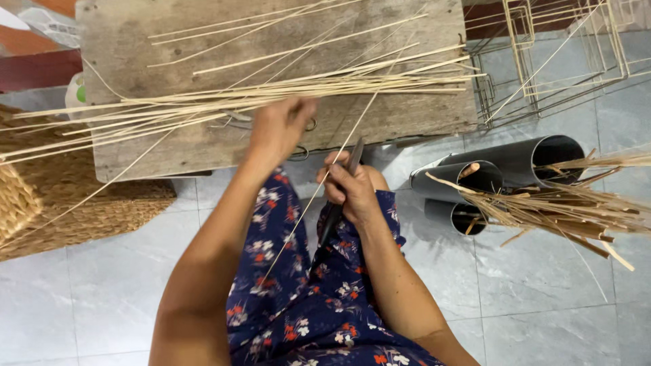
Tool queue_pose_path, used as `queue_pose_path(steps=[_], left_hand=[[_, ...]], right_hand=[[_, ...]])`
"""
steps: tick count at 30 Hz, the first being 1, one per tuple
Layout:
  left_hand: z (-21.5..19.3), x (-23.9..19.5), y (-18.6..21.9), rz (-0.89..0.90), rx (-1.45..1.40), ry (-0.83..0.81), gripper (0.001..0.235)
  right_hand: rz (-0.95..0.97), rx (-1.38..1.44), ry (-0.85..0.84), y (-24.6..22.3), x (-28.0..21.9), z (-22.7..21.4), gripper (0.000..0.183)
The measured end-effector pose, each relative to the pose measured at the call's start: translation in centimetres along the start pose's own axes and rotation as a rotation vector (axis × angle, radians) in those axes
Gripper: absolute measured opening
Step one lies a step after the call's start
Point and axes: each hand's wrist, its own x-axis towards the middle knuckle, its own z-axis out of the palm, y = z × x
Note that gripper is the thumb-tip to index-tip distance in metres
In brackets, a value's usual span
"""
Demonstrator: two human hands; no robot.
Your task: The person sits on the floor and uses a knife to sharpen the ends of thin wooden sticks. They repeatedly pick up sticks, hold them against the blade, and scrape the wood to create a point, then place the sharpened sticks on a wooden board.
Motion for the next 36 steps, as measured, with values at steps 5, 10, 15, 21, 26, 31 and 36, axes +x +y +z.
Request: queue_pose_path(steps=[5, 10, 15, 21, 26, 31, 36], left_hand=[[-3.0, -10.8, 0.9, -0.403, -0.462, -0.425, 0.032], [-3.7, -16.6, 2.2, -0.51, -0.558, -0.532, 0.026], [-2.3, -18.1, 3.0, -0.381, -0.666, -0.462, 0.022], [-3.8, -20.4, 5.8, -0.229, -0.66, -0.416, 0.021], [-5.3, -23.6, 8.1, -0.024, -0.56, -0.301, 0.017], [-7.1, -26.0, 10.0, 0.045, -0.455, -0.331, 0.016], [-7.1, -26.9, 11.4, 0.07, -0.475, -0.322, 0.013]], right_hand=[[-0.067, -0.001, 0.038, -0.4, -0.8, -0.9, 0.015], [-0.15, -0.068, 0.08, -1.5, -1.8, -0.7, 0.015], [-0.113, -0.303, 0.155, -4.6, -6.0, 3.3, 0.047], [-0.023, -0.518, 0.117, -4.9, -14.9, 10.0, 0.068], [-0.048, -0.486, 0.018, -4.0, -19.0, 13.4, 0.062], [-0.02, -0.52, 0.009, -3.8, -21.3, 15.5, 0.05], [-0.052, -0.643, 0.03, -3.4, -23.0, 16.2, 0.039]])
